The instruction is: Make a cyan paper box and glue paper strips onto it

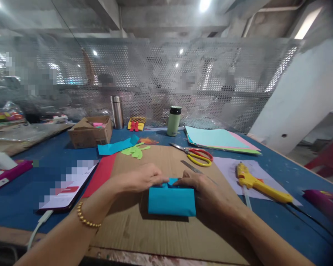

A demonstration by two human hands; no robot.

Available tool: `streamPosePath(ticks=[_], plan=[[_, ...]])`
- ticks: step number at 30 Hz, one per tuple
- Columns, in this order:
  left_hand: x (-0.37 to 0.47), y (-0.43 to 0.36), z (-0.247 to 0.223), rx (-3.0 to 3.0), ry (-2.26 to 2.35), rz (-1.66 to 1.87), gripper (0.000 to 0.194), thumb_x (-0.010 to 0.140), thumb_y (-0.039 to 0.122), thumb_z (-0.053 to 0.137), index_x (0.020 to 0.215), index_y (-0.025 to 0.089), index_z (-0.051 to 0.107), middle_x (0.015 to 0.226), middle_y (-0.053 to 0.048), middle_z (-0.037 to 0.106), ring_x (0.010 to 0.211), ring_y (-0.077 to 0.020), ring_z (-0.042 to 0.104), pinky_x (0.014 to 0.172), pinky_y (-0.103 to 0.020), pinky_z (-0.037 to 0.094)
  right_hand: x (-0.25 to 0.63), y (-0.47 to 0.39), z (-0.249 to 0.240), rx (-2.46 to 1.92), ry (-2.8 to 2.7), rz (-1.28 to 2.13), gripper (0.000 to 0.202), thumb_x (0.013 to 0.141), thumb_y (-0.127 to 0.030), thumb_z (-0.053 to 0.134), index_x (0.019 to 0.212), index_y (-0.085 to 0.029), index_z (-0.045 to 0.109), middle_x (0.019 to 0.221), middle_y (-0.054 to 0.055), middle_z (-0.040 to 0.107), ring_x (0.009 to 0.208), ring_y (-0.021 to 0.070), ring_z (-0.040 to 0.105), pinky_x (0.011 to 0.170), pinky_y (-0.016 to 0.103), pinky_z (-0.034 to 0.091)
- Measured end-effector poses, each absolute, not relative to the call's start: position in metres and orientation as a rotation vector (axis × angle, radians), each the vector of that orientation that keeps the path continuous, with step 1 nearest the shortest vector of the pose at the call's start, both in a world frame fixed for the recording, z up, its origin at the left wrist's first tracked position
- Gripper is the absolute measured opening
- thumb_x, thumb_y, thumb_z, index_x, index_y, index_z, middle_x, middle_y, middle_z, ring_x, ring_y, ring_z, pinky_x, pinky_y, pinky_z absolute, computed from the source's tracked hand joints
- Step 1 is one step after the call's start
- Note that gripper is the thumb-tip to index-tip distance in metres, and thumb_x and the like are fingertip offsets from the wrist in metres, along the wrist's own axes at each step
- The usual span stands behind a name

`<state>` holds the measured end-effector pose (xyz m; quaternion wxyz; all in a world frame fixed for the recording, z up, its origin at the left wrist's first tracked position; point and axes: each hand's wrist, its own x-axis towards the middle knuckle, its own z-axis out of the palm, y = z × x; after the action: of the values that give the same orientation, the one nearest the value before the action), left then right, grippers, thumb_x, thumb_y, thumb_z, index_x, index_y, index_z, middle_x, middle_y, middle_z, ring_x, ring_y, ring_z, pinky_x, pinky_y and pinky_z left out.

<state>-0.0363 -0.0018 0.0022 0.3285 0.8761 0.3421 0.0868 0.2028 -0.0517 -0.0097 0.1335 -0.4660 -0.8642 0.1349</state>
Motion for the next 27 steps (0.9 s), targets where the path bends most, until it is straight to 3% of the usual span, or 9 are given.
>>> streamPosePath(ticks=[6, 9, 13, 18, 22, 27], plan=[[-0.041, -0.015, 0.012, 2.183, 0.945, 0.346, 0.057, 0.101, 0.052, 0.027, 0.074, 0.017, 0.063, 0.078, -0.006, 0.062, 0.077, -0.0193, 0.056, 0.081, -0.033, 0.042, 0.208, -0.047, -0.016, -1.284, -2.491, 0.383, 0.029, 0.09, -0.015, 0.057, 0.109, -0.026, 0.075, 0.089, 0.004, 0.066, 0.078, 0.0166, 0.06, 0.067, 0.027, 0.041], [-0.037, -0.014, 0.005, 2.173, 0.972, 0.349, 0.055, 0.098, 0.055, 0.031, 0.066, 0.018, 0.056, 0.067, -0.002, 0.054, 0.067, -0.0165, 0.049, 0.071, -0.032, 0.039, 0.216, -0.051, -0.009, -1.218, -2.473, 0.268, 0.026, 0.096, -0.019, 0.052, 0.107, -0.021, 0.075, 0.089, 0.006, 0.069, 0.082, 0.0183, 0.064, 0.073, 0.029, 0.046], [-0.03, -0.004, -0.013, 2.168, 1.073, 0.248, 0.051, 0.085, 0.061, 0.05, 0.057, 0.02, 0.041, 0.057, 0.004, 0.032, 0.055, -0.0117, 0.028, 0.053, -0.03, 0.019, 0.254, -0.077, 0.011, -1.308, -2.281, -0.026, 0.028, 0.099, -0.022, 0.049, 0.111, -0.022, 0.074, 0.099, 0.008, 0.074, 0.089, 0.0197, 0.067, 0.077, 0.029, 0.049], [-0.017, 0.002, -0.021, 2.221, 1.273, 0.171, 0.051, 0.076, 0.064, 0.053, 0.054, 0.02, 0.042, 0.056, 0.003, 0.034, 0.056, -0.0122, 0.033, 0.053, -0.029, 0.017, 0.33, -0.111, 0.029, -1.895, -1.999, -0.474, 0.03, 0.099, -0.022, 0.046, 0.103, -0.019, 0.075, 0.094, 0.009, 0.074, 0.081, 0.0214, 0.068, 0.071, 0.03, 0.047], [-0.01, 0.004, -0.019, 2.253, 1.32, 0.065, 0.032, 0.069, 0.045, 0.056, 0.053, 0.019, 0.046, 0.055, 0.003, 0.039, 0.057, -0.0134, 0.039, 0.053, -0.028, 0.021, 0.366, -0.111, 0.018, -2.339, -1.903, -0.583, 0.034, 0.099, -0.02, 0.041, 0.1, -0.018, 0.075, 0.099, 0.012, 0.072, 0.092, 0.0247, 0.067, 0.074, 0.031, 0.045], [-0.018, -0.003, -0.014, 2.229, 1.286, 0.113, 0.013, 0.063, 0.029, 0.05, 0.056, 0.018, 0.053, 0.055, 0.003, 0.043, 0.057, -0.0137, 0.042, 0.052, -0.027, 0.024, 0.381, -0.085, -0.011, -2.356, -2.145, -0.472, 0.031, 0.099, -0.031, 0.046, 0.102, -0.014, 0.072, 0.104, 0.016, 0.071, 0.1, 0.0293, 0.064, 0.086, 0.037, 0.045]])
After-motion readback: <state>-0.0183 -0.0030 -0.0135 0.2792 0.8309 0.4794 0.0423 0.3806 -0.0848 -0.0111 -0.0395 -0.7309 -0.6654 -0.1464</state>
